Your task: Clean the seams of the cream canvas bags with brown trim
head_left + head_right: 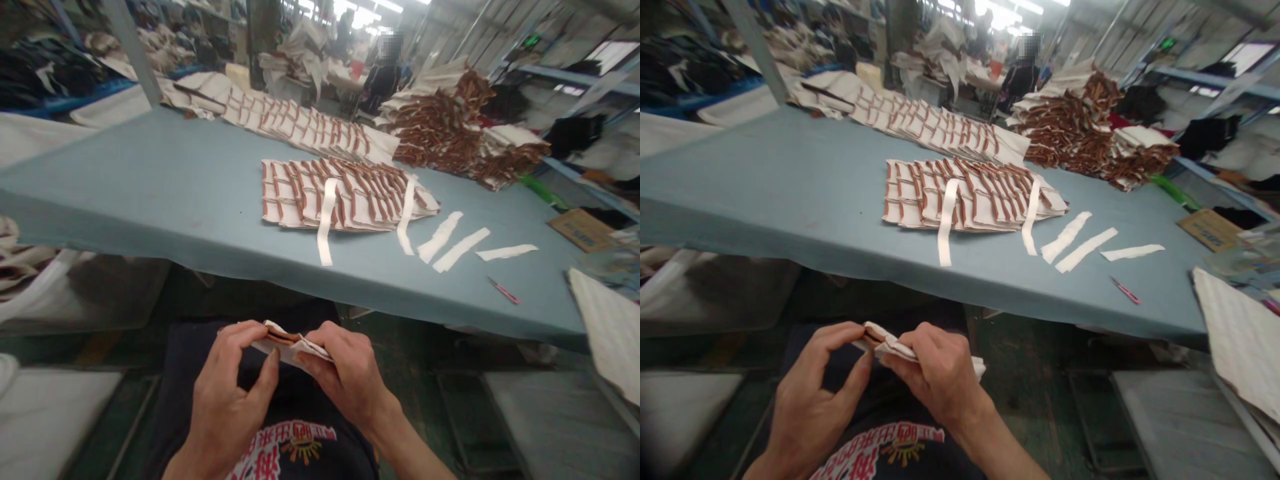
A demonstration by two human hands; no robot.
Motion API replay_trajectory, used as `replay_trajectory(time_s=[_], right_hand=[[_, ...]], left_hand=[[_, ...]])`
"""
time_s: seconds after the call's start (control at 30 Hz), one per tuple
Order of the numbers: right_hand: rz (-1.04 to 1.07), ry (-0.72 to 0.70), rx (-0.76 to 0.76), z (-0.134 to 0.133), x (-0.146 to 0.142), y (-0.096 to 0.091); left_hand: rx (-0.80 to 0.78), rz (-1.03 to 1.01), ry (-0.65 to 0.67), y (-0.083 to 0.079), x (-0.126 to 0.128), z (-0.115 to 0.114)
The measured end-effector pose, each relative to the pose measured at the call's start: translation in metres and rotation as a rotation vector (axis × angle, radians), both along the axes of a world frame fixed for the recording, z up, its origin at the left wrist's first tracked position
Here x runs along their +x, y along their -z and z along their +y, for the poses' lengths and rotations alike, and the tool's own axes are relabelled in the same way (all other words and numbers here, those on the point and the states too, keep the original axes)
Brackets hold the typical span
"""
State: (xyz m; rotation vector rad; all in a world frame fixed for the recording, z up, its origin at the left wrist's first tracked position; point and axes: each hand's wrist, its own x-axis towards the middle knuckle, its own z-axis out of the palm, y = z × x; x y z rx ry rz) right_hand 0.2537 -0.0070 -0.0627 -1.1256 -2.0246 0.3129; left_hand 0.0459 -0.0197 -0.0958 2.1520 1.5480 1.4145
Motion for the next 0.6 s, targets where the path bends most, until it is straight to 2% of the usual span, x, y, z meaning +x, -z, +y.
replay_trajectory(time_s=[0.13,0.33,0.43,0.6], right_hand=[[-0.032,0.002,0.003,0.000,0.000,0.003],[0.020,-0.097,-0.104,-0.004,-0.006,0.002],[0.172,-0.137,-0.273,-0.012,-0.013,-0.001],[0.389,-0.180,-0.708,-0.020,-0.021,-0.005]], left_hand=[[-0.004,-0.033,0.046,-0.004,0.001,-0.001],[-0.373,-0.166,0.266,-0.037,0.001,-0.008],[-0.479,-0.201,0.312,-0.049,-0.006,-0.007],[-0.582,-0.305,0.303,-0.056,-0.015,-0.006]])
